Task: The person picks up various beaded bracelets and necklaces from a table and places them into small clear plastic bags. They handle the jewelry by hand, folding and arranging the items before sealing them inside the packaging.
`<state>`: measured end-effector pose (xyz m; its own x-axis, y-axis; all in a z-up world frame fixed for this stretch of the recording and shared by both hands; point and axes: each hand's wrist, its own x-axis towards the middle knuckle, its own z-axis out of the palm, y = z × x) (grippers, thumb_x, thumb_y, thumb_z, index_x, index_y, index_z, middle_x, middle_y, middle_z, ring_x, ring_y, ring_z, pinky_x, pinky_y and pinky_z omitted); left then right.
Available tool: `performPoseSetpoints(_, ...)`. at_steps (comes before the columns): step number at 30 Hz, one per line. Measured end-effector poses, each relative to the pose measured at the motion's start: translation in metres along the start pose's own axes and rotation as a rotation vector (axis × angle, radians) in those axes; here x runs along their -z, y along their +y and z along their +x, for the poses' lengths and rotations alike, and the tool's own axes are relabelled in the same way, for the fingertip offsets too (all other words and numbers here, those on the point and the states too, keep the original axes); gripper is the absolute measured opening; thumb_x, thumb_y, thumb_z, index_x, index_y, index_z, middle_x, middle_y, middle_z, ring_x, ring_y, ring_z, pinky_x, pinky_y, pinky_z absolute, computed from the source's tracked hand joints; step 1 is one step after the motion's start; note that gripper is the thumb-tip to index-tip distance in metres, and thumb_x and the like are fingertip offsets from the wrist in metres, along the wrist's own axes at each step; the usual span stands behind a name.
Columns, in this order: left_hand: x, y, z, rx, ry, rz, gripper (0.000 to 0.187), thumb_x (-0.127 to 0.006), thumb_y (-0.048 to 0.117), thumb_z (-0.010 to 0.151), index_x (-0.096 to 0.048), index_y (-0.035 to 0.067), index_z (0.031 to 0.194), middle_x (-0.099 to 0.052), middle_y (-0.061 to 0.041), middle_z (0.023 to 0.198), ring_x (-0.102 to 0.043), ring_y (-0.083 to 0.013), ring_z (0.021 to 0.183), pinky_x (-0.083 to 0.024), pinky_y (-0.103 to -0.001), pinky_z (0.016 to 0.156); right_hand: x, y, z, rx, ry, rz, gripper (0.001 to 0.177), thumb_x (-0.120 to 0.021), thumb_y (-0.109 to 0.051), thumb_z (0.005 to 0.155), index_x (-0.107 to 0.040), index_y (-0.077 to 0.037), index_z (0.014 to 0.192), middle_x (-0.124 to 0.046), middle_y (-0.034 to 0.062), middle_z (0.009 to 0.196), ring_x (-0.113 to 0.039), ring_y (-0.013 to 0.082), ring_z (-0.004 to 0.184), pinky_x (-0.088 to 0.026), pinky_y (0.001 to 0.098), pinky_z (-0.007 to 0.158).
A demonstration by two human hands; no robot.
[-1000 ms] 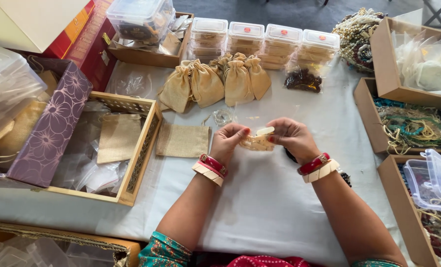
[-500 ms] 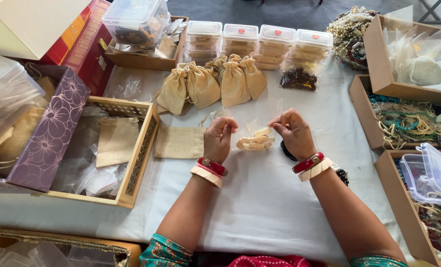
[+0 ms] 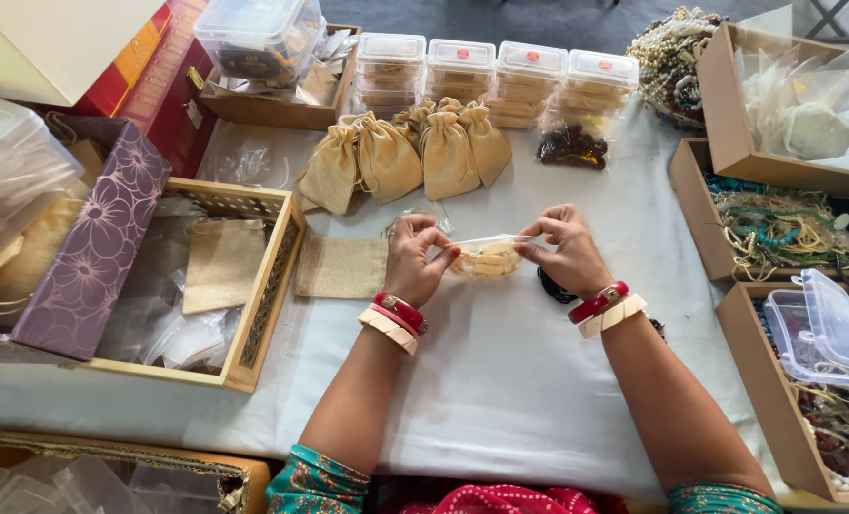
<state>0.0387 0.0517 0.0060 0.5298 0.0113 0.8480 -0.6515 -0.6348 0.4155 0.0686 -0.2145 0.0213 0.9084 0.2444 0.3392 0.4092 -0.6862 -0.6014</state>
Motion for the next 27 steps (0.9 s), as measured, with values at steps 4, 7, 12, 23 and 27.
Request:
performPoseSetpoints(4, -0.038, -0.043, -0.037, 0.651, -0.305, -0.499, 0.019, -0.074, 0.021, 0.095, -0.065, 0.005, 0.093, -0.072, -0.003, 0.094, -0.067, -0.0127, 0.082, -0.057, -0.028, 0.071, -0.014, 0.024, 0.002, 0.203, -0.090, 0.121, 0.034, -0.089, -0.012, 0.082, -0.071, -0.005, 0.111, -0.051, 0.0174, 0.135, -0.056, 0.0223, 0.111, -0.053, 0.0352, 0.088)
performPoseSetpoints(7, -0.039, -0.036, -0.035, 0.835, -0.291, -0.800, 0.025, -0.071, 0.026, 0.102, -0.064, 0.002, 0.103, -0.073, -0.006, 0.097, -0.063, -0.0130, 0.082, -0.054, -0.029, 0.069, -0.020, 0.030, -0.001, -0.155, -0.364, 0.668, 0.034, -0.080, -0.008, 0.087, -0.059, -0.003, 0.114, -0.067, 0.0066, 0.106, -0.064, 0.0145, 0.099, -0.056, 0.0293, 0.086)
performPoseSetpoints(12, -0.015, -0.006, -0.009, 1.256, -0.465, -1.115, 0.043, -0.077, 0.016, 0.087, -0.050, 0.010, 0.120, -0.074, -0.011, 0.102, -0.075, -0.0246, 0.085, -0.063, -0.034, 0.069, 0.000, -0.010, -0.004, -0.457, -0.226, 1.093, 0.031, -0.074, -0.016, 0.096, -0.055, -0.003, 0.117, -0.071, 0.0101, 0.108, -0.068, 0.0160, 0.087, -0.057, 0.0301, 0.068)
performPoseSetpoints(23, -0.044, -0.021, -0.035, 1.243, -0.347, -1.097, 0.034, -0.080, 0.010, 0.087, -0.063, 0.001, 0.116, -0.076, -0.011, 0.094, -0.075, -0.0197, 0.076, -0.062, -0.031, 0.066, -0.008, -0.006, -0.005, -0.331, -0.230, 1.022, 0.048, -0.077, -0.006, 0.088, -0.054, -0.003, 0.130, -0.070, 0.0102, 0.115, -0.071, 0.0166, 0.092, -0.062, 0.0318, 0.079)
performPoseSetpoints(27, -0.057, -0.028, -0.048, 1.191, -0.282, -1.114, 0.031, -0.078, 0.011, 0.089, -0.062, 0.000, 0.114, -0.075, -0.011, 0.090, -0.074, -0.0177, 0.072, -0.061, -0.030, 0.062, 0.024, -0.003, 0.010, -0.354, -0.190, 0.957, 0.034, -0.074, 0.001, 0.089, -0.064, -0.003, 0.121, -0.071, 0.0097, 0.109, -0.070, 0.0159, 0.089, -0.061, 0.0309, 0.077)
